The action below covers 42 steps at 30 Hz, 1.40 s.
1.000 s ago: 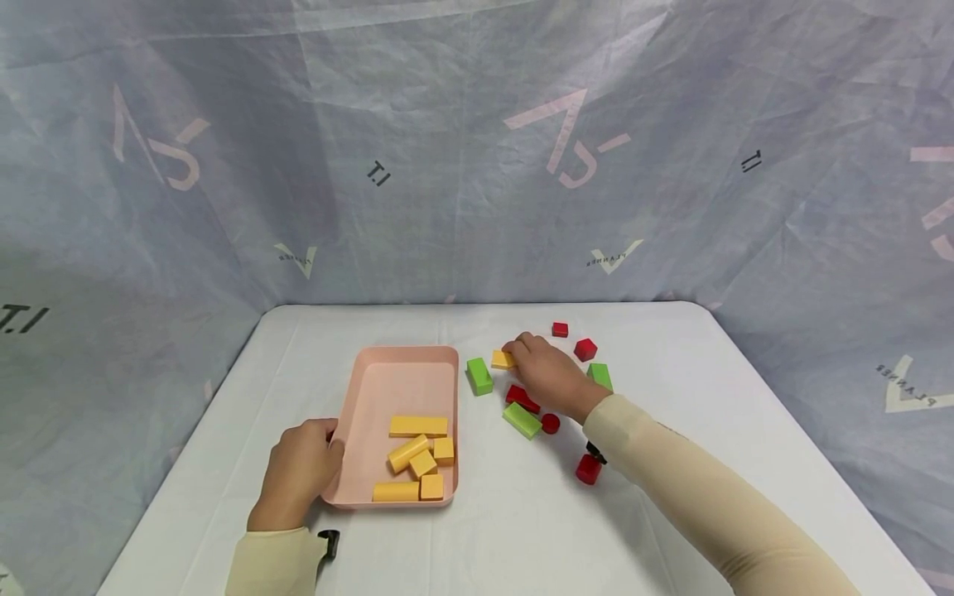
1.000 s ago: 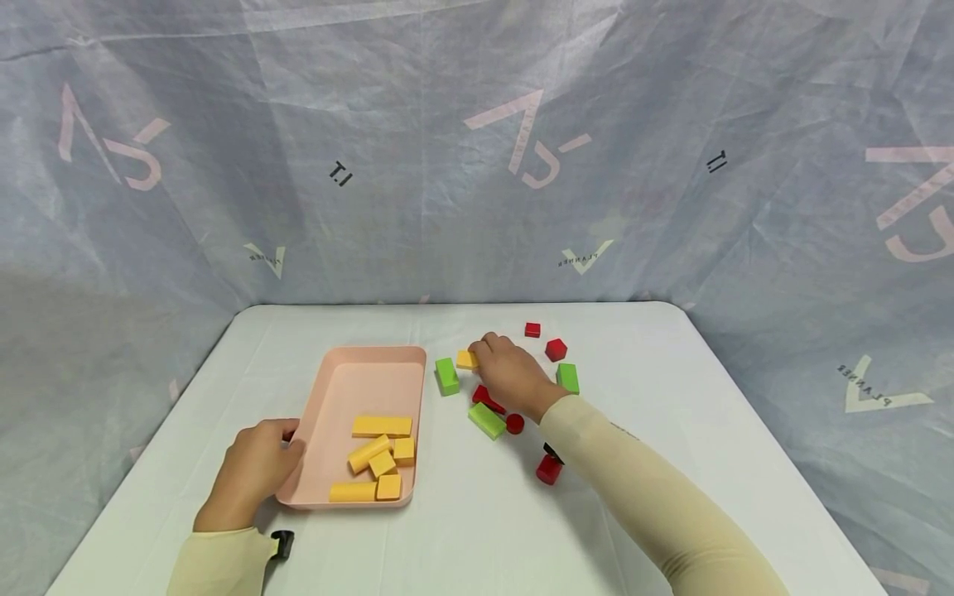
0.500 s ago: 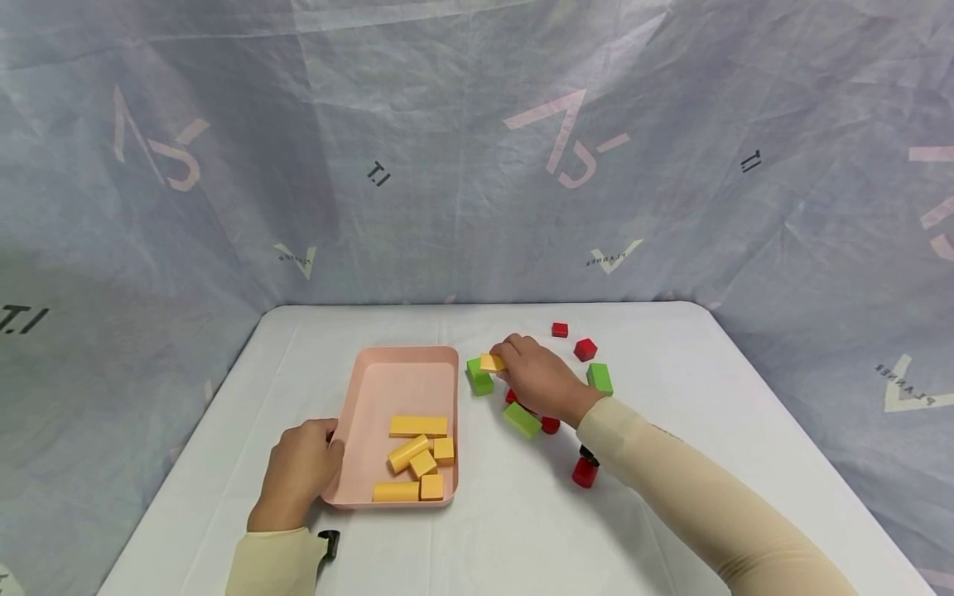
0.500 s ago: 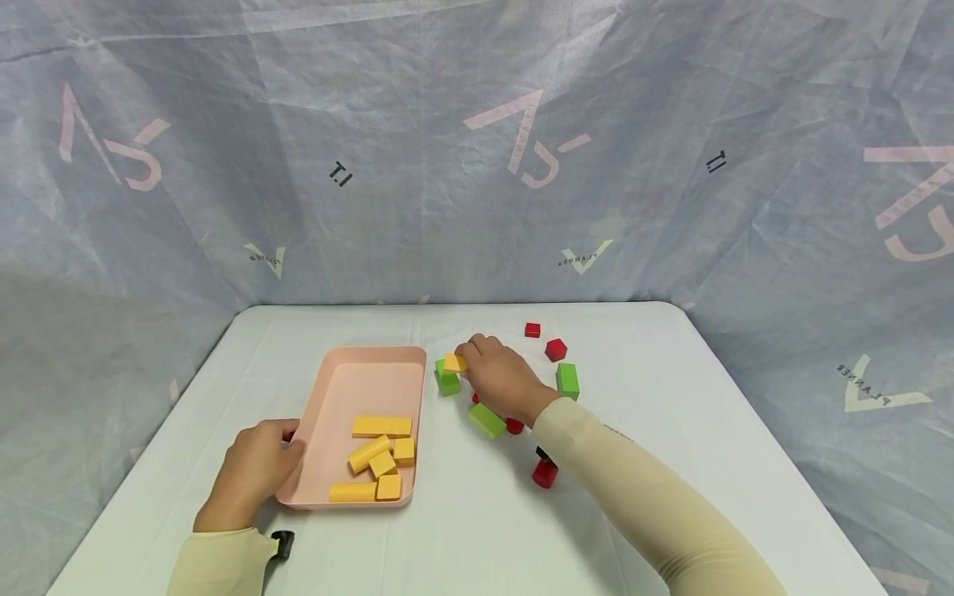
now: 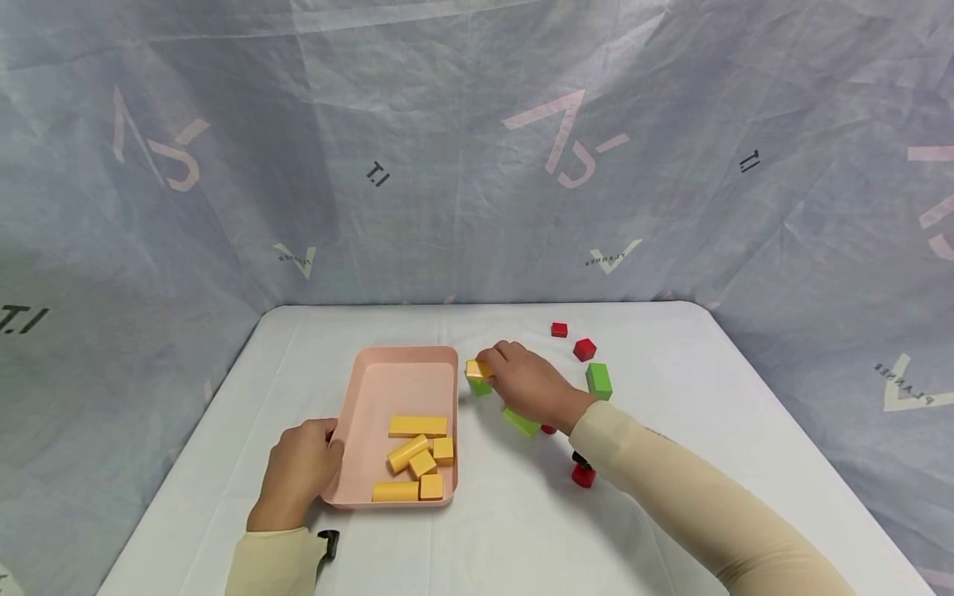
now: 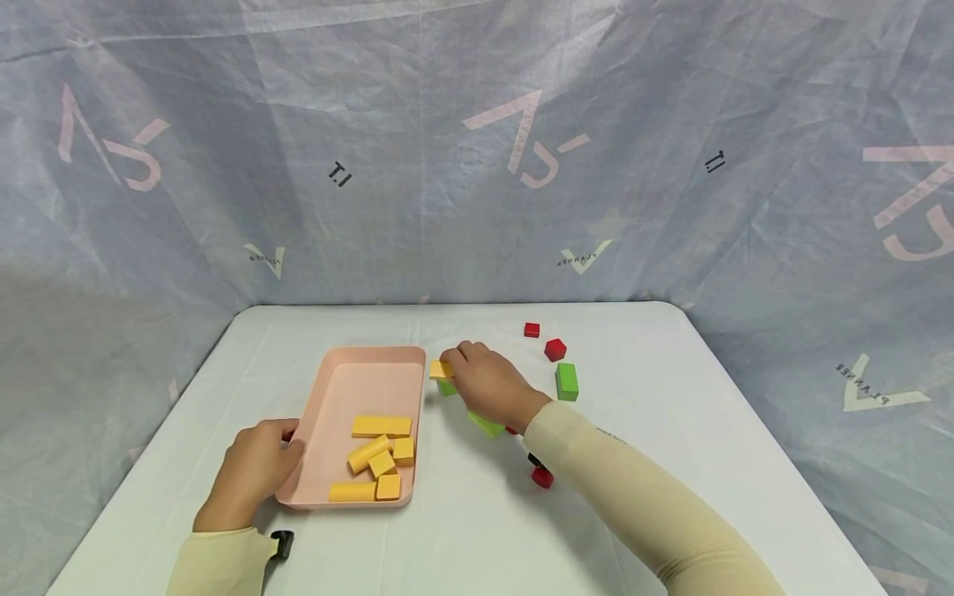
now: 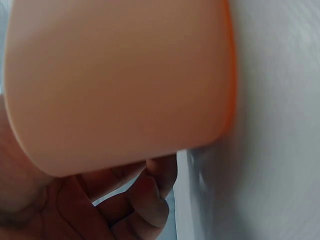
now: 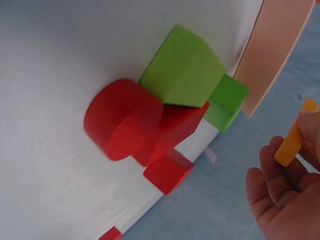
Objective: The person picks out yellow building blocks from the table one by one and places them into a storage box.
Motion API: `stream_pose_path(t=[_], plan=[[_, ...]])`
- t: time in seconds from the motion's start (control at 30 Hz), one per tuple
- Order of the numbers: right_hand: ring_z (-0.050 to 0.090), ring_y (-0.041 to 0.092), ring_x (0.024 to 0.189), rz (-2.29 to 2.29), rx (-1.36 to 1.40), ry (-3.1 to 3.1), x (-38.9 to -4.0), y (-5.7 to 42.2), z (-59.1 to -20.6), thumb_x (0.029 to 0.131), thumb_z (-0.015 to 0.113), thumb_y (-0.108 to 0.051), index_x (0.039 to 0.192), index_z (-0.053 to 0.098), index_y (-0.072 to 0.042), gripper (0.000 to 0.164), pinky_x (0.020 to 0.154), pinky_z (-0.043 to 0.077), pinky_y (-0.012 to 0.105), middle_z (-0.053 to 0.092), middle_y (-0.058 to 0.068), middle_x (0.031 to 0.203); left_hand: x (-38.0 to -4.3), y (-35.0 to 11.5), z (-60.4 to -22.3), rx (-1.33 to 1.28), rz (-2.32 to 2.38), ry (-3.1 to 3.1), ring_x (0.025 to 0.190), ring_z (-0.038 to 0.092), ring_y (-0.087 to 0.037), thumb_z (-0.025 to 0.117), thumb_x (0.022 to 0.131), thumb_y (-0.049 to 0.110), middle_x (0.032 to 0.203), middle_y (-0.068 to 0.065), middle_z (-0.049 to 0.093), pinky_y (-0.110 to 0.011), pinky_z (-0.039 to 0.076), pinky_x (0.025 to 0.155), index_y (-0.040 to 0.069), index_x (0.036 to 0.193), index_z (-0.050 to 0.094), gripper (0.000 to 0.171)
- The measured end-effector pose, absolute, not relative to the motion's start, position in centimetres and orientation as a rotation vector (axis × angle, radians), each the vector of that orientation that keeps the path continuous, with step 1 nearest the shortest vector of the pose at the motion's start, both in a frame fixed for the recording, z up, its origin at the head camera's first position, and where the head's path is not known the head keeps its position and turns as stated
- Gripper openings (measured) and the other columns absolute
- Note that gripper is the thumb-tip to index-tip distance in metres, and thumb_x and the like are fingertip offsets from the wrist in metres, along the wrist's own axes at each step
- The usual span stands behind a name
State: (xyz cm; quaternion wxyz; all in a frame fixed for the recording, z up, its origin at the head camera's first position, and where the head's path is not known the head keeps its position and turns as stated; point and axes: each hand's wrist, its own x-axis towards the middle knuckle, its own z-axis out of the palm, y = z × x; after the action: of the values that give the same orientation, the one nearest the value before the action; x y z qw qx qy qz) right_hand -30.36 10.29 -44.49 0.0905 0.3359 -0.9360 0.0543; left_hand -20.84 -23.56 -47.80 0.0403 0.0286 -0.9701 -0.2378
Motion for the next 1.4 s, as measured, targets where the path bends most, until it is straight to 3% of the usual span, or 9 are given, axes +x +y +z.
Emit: stream_pose_path(t=[0.33, 1.07, 1.4], plan=[[0.038, 0.005, 0.093, 0.160, 1.014, -2.788, -29.8, 9.2, -44.7, 0.090, 0.064, -0.034, 0.126, 0.046, -0.023, 0.042, 0.084, 0.048, 0.026, 0.046, -0.011, 0.108, -20.8, -23.6, -47.7, 0.090, -0.737, -2.976, 0.079, 0.058, -0.020, 0.056, 0.087, 0.010, 0.103, -0.016, 0.067, -0.047, 0.051, 0.067, 0.001, 0.119, 0.063, 0.035], [0.042, 0.008, 0.093, 0.178, 1.189, -2.654, -28.4, 6.3, -44.6, 0.086, 0.070, -0.029, 0.125, 0.046, -0.017, 0.047, 0.082, 0.048, 0.024, 0.049, -0.005, 0.107, -20.8, -23.7, -48.0, 0.075, -0.759, -2.966, 0.074, 0.056, -0.018, 0.055, 0.087, 0.010, 0.102, -0.015, 0.067, -0.044, 0.050, 0.063, 0.003, 0.117, 0.065, 0.033], [0.039, 0.009, 0.097, 0.194, 1.236, -2.614, -28.4, 5.9, -44.9, 0.086, 0.068, -0.039, 0.117, 0.050, -0.016, 0.043, 0.084, 0.045, 0.024, 0.048, -0.005, 0.111, -20.9, -23.7, -48.0, 0.078, -0.756, -2.961, 0.079, 0.058, -0.020, 0.055, 0.087, 0.010, 0.104, -0.016, 0.067, -0.046, 0.051, 0.067, 0.001, 0.119, 0.063, 0.035]])
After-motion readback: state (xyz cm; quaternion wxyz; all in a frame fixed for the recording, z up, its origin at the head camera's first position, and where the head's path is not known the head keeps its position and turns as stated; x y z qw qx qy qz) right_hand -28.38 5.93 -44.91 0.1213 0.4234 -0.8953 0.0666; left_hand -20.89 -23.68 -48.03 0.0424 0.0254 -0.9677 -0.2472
